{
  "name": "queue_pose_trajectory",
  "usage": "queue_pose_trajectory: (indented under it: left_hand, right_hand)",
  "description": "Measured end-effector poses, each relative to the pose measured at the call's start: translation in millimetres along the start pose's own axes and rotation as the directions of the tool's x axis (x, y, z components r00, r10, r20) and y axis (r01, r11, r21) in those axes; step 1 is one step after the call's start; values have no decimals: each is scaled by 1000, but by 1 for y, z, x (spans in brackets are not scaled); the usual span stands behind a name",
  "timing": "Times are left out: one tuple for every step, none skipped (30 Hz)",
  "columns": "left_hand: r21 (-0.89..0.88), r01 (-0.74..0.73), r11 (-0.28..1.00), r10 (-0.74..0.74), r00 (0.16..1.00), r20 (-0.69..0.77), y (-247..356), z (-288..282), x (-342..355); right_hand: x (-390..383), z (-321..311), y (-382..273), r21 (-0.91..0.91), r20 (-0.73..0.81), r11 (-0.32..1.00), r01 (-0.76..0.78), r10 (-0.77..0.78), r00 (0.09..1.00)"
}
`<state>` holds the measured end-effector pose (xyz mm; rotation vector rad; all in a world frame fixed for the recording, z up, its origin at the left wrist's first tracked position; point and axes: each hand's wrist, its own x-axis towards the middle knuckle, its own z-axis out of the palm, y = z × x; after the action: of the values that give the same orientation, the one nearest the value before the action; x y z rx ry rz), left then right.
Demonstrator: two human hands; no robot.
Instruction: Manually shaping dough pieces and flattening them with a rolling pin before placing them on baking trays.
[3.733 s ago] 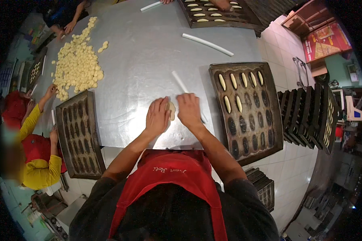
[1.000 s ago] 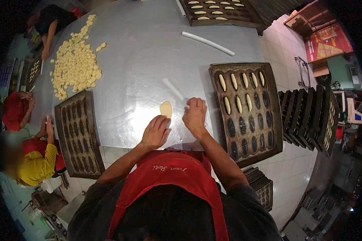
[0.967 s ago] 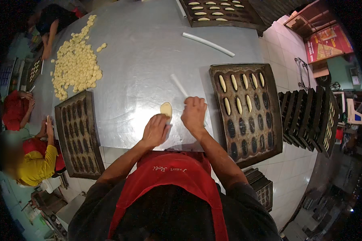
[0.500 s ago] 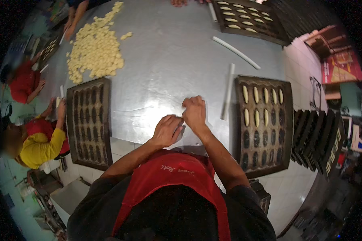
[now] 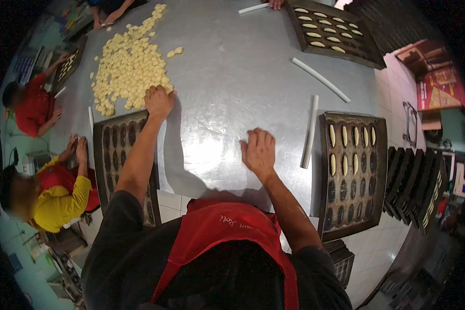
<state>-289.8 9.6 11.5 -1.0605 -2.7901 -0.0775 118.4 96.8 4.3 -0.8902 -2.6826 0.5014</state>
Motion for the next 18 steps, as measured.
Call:
queue_pose_trajectory:
  left_hand:
    - [44, -15, 999, 17, 999, -46, -5, 9, 1]
    - [81, -30, 996, 37, 995, -91, -5, 11, 1]
    - [-33, -74, 997, 75, 997, 6, -9, 11, -2]
    - [-160, -115, 980, 132, 986, 103, -5, 6, -12]
    - [-351, -114, 930, 167, 978, 125, 11, 3, -28]
    - [-532, -105, 840, 219, 963, 156, 34, 1, -52]
    - [-722, 14, 692, 219, 949, 228, 67, -16, -80]
    - [-775, 32, 632, 233, 945, 229, 93, -41, -105]
    - [-812, 67, 580, 243, 937, 251, 99, -40, -127]
    - [-861, 27, 508, 278, 941, 193, 78, 2, -150]
    - [-872, 19, 489, 310, 931, 194, 88, 3, -165]
    - [-862, 60, 503, 297, 924, 238, 92, -4, -177]
    - [-848, 103, 520, 278, 918, 282, 95, -12, -187]
    - [-851, 95, 516, 291, 915, 279, 103, -26, -194]
    - [-896, 169, 410, 248, 925, 288, 117, -46, -201]
    - [-926, 239, 292, 197, 933, 302, 126, -57, -207]
    - [-928, 232, 291, 200, 934, 296, 124, -54, -211]
    - [-919, 209, 334, 211, 934, 289, 116, -41, -213]
  right_hand:
    - [-7, -3, 0, -5, -8, 1000, -16, 16, 1000]
    - [-23, -13, -4, 169, 23, 985, 27, -31, 999]
    - [-39, -25, -8, 337, 43, 939, 64, -83, 996]
    - [-49, -47, -19, 406, -29, 913, 50, -42, 999]
    - [-59, -47, -8, 378, -39, 926, 10, 5, 999]
    - [-74, -42, 10, 311, -70, 950, 35, -13, 997]
    - [-92, -41, 24, 240, -92, 970, 47, -25, 995]
    - [-96, -41, 32, 242, -96, 970, 11, 13, 995]
    - [-88, -55, 34, 256, -57, 967, -13, 29, 998]
    - [-80, -67, 42, 267, -160, 963, 25, 19, 987]
    - [-79, -78, 57, 262, -268, 965, 29, 44, 962]
    - [-78, -97, 77, 347, -283, 929, -129, 235, 930]
    - [-80, -124, 97, 435, -281, 860, -269, 413, 866]
    - [-76, -164, 106, 451, -326, 802, -390, 556, 765]
    - [-81, -187, 138, 506, -474, 801, -319, 567, 674]
    - [-89, -206, 172, 608, -587, 772, -185, 594, 551]
    - [-97, -222, 202, 676, -665, 736, -28, 626, 408]
    - [-104, -233, 228, 675, -668, 737, -23, 624, 406]
